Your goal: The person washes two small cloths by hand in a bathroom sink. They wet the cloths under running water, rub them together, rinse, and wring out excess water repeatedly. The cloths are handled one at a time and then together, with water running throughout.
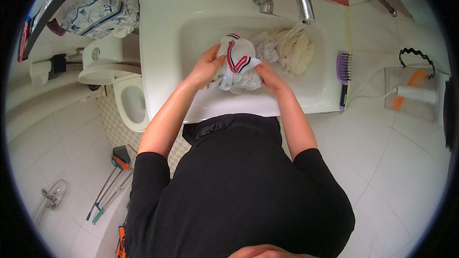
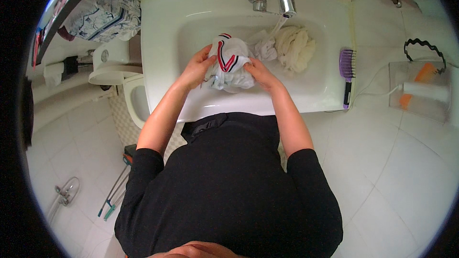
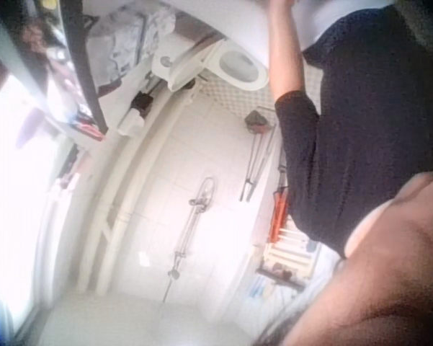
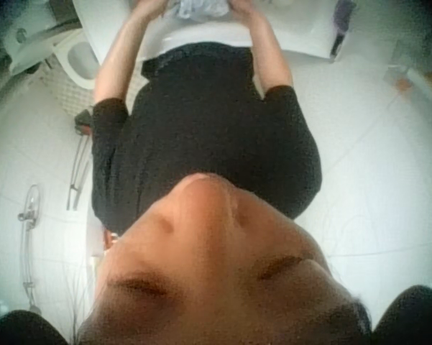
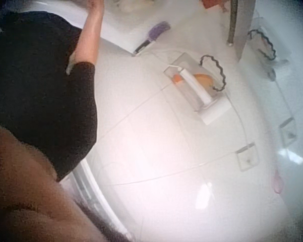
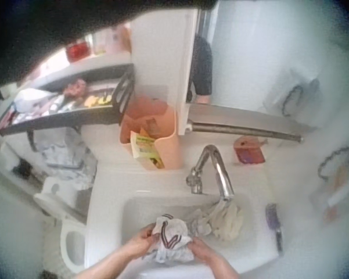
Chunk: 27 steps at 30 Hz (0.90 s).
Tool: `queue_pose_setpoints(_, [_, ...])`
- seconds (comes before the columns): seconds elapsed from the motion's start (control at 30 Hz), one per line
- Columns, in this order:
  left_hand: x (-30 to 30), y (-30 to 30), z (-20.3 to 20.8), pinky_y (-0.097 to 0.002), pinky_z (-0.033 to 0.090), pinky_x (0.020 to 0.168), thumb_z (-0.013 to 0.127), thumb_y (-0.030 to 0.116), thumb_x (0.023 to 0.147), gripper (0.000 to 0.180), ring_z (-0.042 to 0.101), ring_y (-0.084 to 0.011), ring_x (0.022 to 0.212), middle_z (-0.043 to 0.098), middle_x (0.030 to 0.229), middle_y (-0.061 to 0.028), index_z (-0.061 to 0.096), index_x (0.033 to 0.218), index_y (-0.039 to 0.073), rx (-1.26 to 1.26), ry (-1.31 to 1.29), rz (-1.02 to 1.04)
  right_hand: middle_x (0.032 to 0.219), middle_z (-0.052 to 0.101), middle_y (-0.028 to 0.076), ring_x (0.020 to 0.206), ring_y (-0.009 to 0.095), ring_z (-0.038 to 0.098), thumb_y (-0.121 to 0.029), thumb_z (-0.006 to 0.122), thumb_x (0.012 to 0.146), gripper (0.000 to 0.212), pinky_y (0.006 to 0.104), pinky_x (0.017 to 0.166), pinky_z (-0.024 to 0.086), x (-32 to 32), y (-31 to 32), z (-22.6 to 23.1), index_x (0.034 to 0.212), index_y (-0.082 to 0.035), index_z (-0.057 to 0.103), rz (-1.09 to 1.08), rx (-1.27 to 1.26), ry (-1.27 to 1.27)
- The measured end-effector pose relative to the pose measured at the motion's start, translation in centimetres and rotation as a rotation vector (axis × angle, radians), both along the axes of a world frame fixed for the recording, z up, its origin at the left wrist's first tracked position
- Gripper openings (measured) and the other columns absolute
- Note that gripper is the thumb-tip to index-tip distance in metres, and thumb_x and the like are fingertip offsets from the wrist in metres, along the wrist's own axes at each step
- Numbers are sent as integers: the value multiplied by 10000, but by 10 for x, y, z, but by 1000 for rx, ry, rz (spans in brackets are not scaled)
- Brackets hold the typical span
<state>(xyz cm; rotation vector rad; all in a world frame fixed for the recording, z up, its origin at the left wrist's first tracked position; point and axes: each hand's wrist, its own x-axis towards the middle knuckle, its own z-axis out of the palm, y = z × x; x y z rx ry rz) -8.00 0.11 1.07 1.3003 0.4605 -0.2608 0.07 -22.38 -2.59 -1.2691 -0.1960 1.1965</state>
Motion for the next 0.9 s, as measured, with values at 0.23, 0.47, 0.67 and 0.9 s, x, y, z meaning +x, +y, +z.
queue_pose_setpoints(0.23, [1, -17, 21, -303, 289, 1021, 423, 74, 903, 464, 408, -259, 1234, 427, 1325, -212, 321, 1336, -55, 291, -164, 147, 1159, 555, 74, 1061, 175, 524, -459, 477, 889, 582, 311, 918, 402, -13, 22, 46, 1268, -19, 429, -535, 265, 249])
queue_pose_setpoints(0.47, [2, -17, 34, -276, 338, 959, 459, 131, 920, 454, 447, -171, 1145, 481, 1273, -130, 358, 1339, -14, 393, -168, 129, 969, 603, 73, 849, 161, 561, -269, 616, 852, 350, 293, 773, 436, -8, 32, 36, 1052, 8, 540, -522, -410, -719])
queue_pose_setpoints(0.67, [-6, 65, 64, -236, 426, 780, 449, 120, 926, 430, 516, -112, 885, 563, 1097, -73, 373, 1331, -3, 195, -178, 482, 976, 559, 42, 908, 150, 523, -219, 581, 883, 337, 294, 797, 422, 31, -49, 52, 1151, -20, 530, -1228, -153, -501])
queue_pose_setpoints(0.9, [-38, 98, 56, -285, 437, 873, 441, 64, 902, 451, 542, -174, 1022, 540, 1180, -127, 351, 1334, -29, 222, -20, 373, 983, 586, 115, 899, 238, 552, -255, 648, 818, 407, 319, 792, 415, 15, -121, 65, 1114, -2, 530, -893, -750, -804])
